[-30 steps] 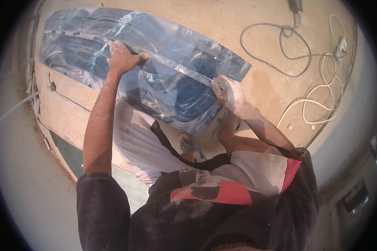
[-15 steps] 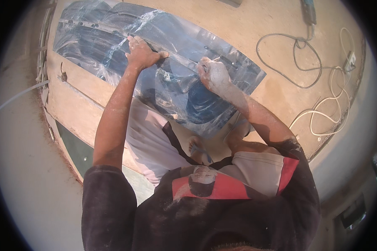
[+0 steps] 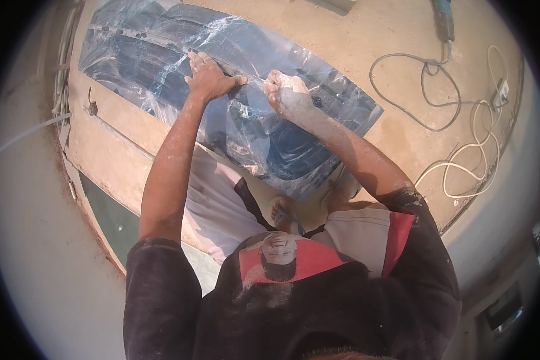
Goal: The person marks lines on a stone slab using a ruler and a marking tool, then cuts along the lines using an angle grinder.
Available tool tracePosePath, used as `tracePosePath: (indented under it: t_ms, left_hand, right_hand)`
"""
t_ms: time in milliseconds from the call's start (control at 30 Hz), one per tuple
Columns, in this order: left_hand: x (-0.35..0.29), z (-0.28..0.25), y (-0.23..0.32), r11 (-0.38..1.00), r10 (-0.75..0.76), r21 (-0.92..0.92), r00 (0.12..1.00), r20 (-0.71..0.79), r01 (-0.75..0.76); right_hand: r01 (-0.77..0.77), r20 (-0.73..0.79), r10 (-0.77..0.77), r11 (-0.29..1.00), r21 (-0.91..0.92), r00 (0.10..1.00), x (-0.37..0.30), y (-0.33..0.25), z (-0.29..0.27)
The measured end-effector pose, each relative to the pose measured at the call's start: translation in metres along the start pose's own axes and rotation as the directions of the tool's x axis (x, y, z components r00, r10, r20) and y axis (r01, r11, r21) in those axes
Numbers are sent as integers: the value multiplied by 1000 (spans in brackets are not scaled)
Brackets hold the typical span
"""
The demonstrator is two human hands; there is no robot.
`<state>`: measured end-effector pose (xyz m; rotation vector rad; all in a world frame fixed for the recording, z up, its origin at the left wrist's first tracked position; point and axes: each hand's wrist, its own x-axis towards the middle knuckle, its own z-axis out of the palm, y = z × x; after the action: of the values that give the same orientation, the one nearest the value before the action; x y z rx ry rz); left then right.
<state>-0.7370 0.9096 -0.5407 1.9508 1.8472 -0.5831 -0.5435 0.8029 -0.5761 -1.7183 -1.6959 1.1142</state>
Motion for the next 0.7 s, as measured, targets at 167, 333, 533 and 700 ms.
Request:
tracePosePath:
  t_ms: [167, 333, 533, 700]
  left_hand:
    - [-1, -3, -1, 1000, -25, 7, 999, 32, 25]
    - [-5, -1, 0, 1000, -7, 6, 1000, -6, 7]
    - [-2, 1, 0, 1000, -16, -8, 1000, -4, 15]
    - [-2, 0, -1, 1000, -9, -16, 1000, -7, 9]
  right_hand:
    - [-81, 32, 79, 995, 56, 996, -8, -5, -12]
    - [-212, 46, 208, 970, 120, 977, -95, 28, -60]
    - [-297, 35, 296, 952, 67, 955, -175, 69, -95]
    - [-376, 10, 376, 927, 13, 927, -208, 83, -108]
